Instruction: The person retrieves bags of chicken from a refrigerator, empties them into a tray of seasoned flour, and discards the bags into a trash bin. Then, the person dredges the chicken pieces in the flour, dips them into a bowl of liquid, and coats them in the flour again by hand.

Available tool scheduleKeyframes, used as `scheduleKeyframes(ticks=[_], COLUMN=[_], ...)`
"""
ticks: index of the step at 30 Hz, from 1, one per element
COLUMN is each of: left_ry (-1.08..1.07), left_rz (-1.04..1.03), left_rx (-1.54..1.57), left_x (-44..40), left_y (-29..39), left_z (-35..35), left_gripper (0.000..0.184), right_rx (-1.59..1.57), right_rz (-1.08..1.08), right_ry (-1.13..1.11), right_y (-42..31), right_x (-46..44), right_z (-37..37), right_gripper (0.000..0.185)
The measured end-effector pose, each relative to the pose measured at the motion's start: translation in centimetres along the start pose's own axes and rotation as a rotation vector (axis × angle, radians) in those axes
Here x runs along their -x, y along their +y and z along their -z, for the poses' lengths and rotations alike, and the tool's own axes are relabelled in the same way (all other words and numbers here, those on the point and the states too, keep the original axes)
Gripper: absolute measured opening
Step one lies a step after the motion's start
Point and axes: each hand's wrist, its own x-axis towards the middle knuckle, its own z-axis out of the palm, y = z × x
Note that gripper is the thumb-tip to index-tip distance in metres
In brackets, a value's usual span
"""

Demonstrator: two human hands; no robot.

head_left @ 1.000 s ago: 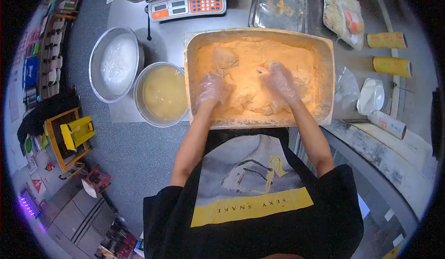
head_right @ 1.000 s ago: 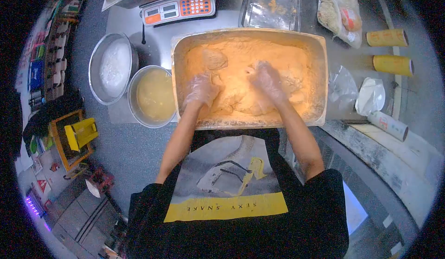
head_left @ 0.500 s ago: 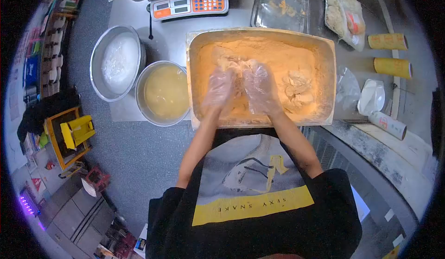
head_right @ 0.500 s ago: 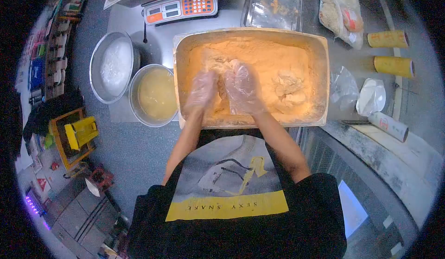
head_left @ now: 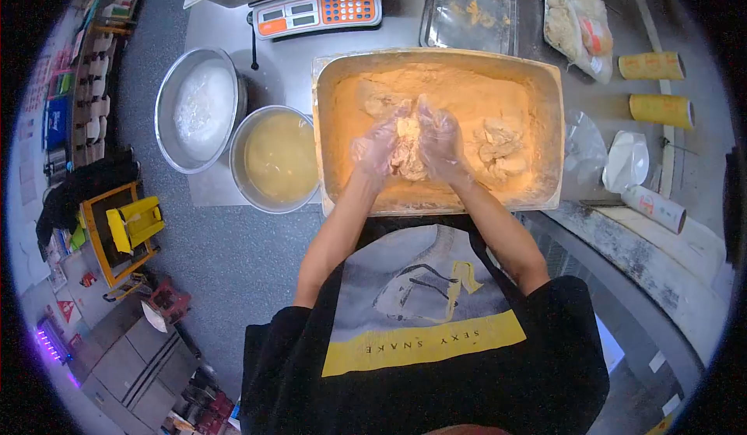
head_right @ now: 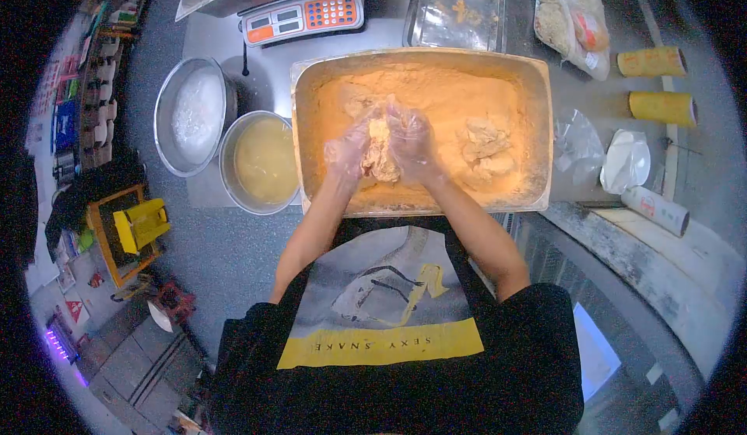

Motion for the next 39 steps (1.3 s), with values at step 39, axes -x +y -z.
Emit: scheduleKeyframes(ticks=[39], left_ry=[-0.350], left_rz=[-0.017], left_rx=[-1.877], left_x=[1.0], left_y=[2.7], left_z=[2.8], left_gripper=[0.047], right_rx=[1.300], right_rz=[0.120], right_ry=[-0.351], right_y=[-7.7], right_x=[2.1], right_z=[12.7], right_gripper=[0.024])
